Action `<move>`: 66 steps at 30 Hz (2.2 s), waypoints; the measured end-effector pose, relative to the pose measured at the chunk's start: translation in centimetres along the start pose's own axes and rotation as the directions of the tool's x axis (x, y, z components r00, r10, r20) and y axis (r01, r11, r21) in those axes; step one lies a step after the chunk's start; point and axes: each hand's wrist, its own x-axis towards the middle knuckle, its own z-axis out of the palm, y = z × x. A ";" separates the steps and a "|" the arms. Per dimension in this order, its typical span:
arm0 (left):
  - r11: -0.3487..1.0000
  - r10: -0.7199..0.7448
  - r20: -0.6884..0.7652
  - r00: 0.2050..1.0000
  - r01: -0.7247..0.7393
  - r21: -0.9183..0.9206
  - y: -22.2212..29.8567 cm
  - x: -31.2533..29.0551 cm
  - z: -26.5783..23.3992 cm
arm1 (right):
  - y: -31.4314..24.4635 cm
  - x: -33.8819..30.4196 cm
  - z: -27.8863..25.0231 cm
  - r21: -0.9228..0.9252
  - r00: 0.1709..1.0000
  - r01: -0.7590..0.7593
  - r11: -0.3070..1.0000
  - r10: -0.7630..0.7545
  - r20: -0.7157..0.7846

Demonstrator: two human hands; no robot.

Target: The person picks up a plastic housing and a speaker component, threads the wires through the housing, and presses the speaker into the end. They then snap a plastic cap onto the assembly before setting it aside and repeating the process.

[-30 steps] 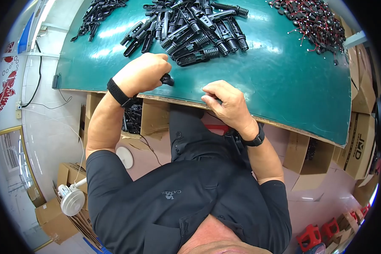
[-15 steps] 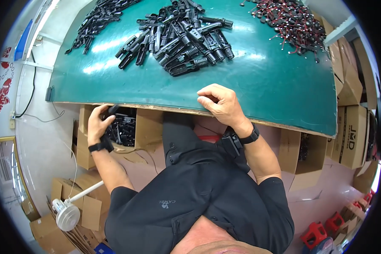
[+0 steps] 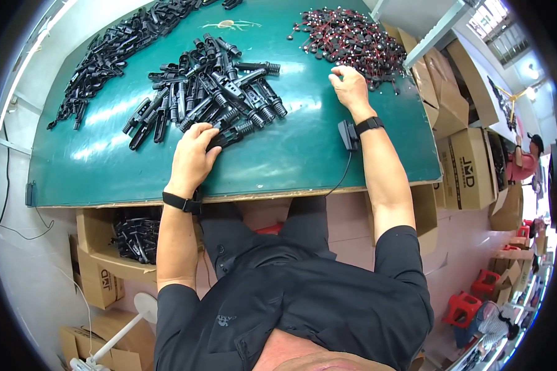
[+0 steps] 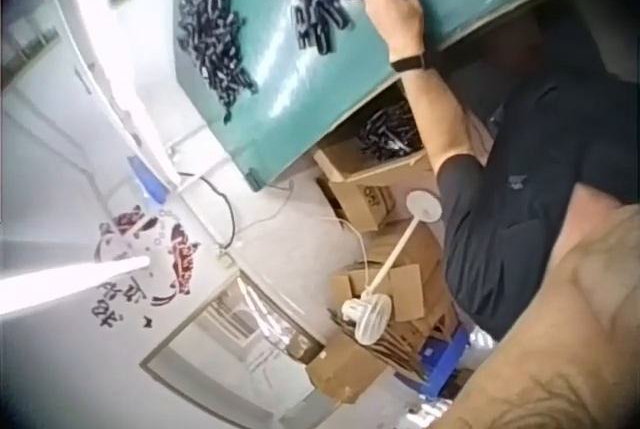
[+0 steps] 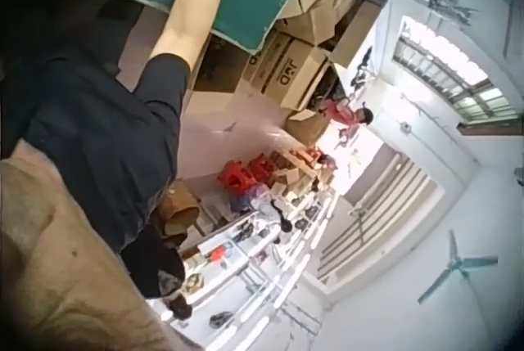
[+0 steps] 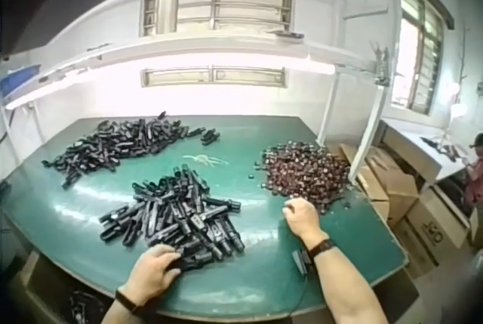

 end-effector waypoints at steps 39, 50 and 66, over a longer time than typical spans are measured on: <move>0.998 -0.055 0.021 0.998 0.054 0.031 2.6 -4.1 0.4 | -8.6 -15.7 -4.5 0.704 0.849 -0.397 0.588 -0.056 0.525; 0.985 -0.151 0.113 0.982 0.140 0.099 3.6 -4.0 0.1 | -10.1 -16.7 -4.0 0.763 0.886 -0.357 0.539 -0.065 0.460; 0.945 -0.210 -0.099 0.973 0.176 -0.276 2.8 -7.9 1.5 | -14.6 -18.2 -4.9 0.917 0.944 -0.246 0.314 -0.137 0.300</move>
